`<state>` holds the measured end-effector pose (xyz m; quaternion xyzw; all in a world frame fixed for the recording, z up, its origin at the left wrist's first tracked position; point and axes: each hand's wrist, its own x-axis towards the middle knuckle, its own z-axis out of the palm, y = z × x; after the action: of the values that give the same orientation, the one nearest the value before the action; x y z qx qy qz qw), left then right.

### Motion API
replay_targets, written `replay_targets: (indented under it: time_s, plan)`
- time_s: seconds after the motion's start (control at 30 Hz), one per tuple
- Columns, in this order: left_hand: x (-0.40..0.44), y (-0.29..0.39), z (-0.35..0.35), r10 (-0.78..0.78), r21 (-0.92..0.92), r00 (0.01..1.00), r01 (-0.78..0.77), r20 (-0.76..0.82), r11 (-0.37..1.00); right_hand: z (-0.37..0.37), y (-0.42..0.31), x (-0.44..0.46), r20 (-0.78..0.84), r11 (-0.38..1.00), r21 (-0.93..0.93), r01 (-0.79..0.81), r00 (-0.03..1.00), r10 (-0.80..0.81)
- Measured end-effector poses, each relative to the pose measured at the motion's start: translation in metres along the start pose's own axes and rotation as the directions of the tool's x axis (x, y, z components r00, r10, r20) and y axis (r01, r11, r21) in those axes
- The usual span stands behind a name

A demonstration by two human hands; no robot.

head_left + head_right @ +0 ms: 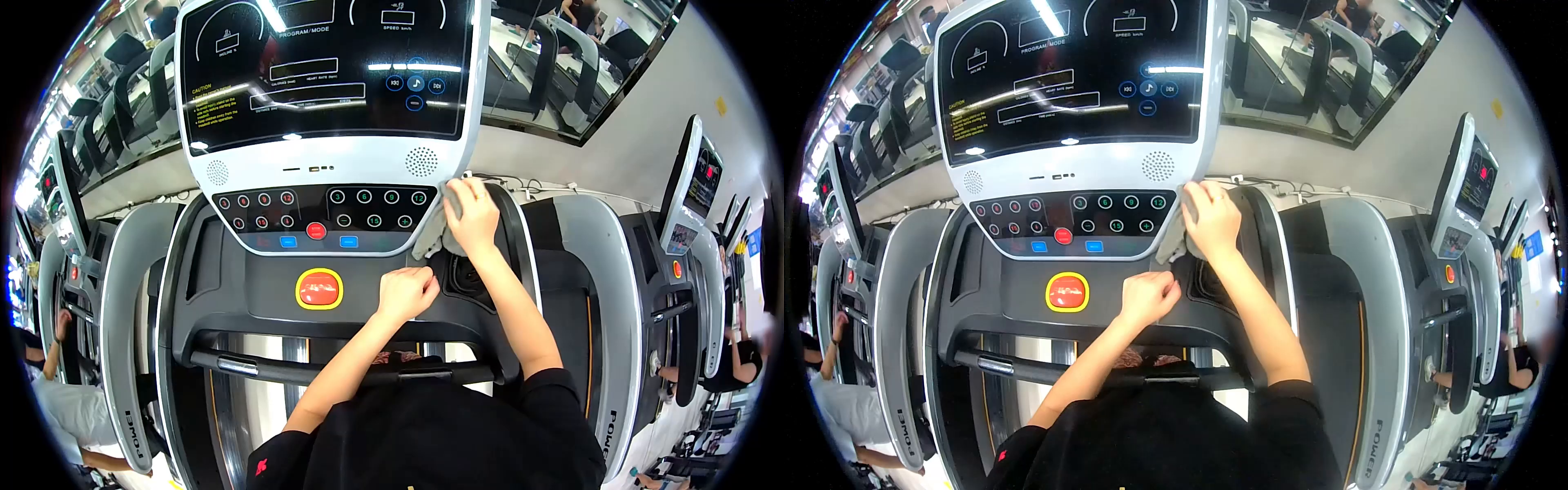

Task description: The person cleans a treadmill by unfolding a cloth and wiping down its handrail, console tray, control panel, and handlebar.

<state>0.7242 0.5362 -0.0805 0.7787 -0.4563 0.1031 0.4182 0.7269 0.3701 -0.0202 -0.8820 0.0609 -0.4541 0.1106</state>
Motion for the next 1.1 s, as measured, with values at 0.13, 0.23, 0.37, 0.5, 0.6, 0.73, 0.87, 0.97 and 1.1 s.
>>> replay_targets:
  time_s: [0.13, 0.23, 0.37, 0.5, 0.6, 0.73, 0.87, 0.97, 1.1]
  plan:
    - [0.0, -0.002, 0.0, -0.018, -0.027, 1.0, 0.018, 0.005, 0.999, 0.008, -0.008, -0.031, 0.246, 0.97, 0.056, 0.235, 0.939, -0.241]
    - [0.0, -0.002, 0.0, -0.017, -0.023, 1.0, 0.017, 0.003, 1.0, 0.012, -0.005, -0.038, 0.274, 0.94, 0.097, 0.326, 0.9, -0.34]
    - [0.0, -0.002, 0.001, -0.03, -0.03, 1.0, 0.029, -0.01, 0.999, 0.021, -0.019, -0.051, 0.126, 0.996, 0.089, 0.002, 0.992, -0.014]
    - [-0.004, -0.004, 0.0, -0.021, -0.045, 0.999, 0.02, -0.035, 0.999, 0.027, -0.031, -0.067, 0.09, 0.995, 0.091, -0.043, 0.995, 0.035]
    - [-0.003, -0.003, 0.0, 0.025, -0.061, 0.999, -0.026, -0.029, 0.998, 0.016, -0.035, -0.062, 0.177, 0.994, 0.098, -0.039, 0.984, 0.021]
    - [-0.006, -0.001, -0.004, 0.053, -0.093, 0.999, -0.053, -0.001, 0.994, 0.014, -0.037, -0.063, 0.274, 0.998, 0.054, -0.03, 0.962, 0.014]
    - [-0.034, 0.001, -0.031, 0.107, -0.024, 0.98, -0.104, 0.168, 0.994, 0.003, -0.058, -0.065, 0.418, 0.997, -0.043, -0.057, 0.906, 0.069]
    - [-0.048, -0.005, -0.063, 0.083, -0.039, 0.99, -0.079, 0.111, 0.996, 0.003, -0.074, -0.069, 0.389, 0.967, -0.059, -0.249, 0.886, 0.252]
    - [-0.057, -0.032, -0.11, -0.042, 0.091, 0.998, 0.039, 0.039, 0.995, -0.002, -0.102, -0.071, 0.352, 0.914, 0.056, -0.403, 0.864, 0.36]
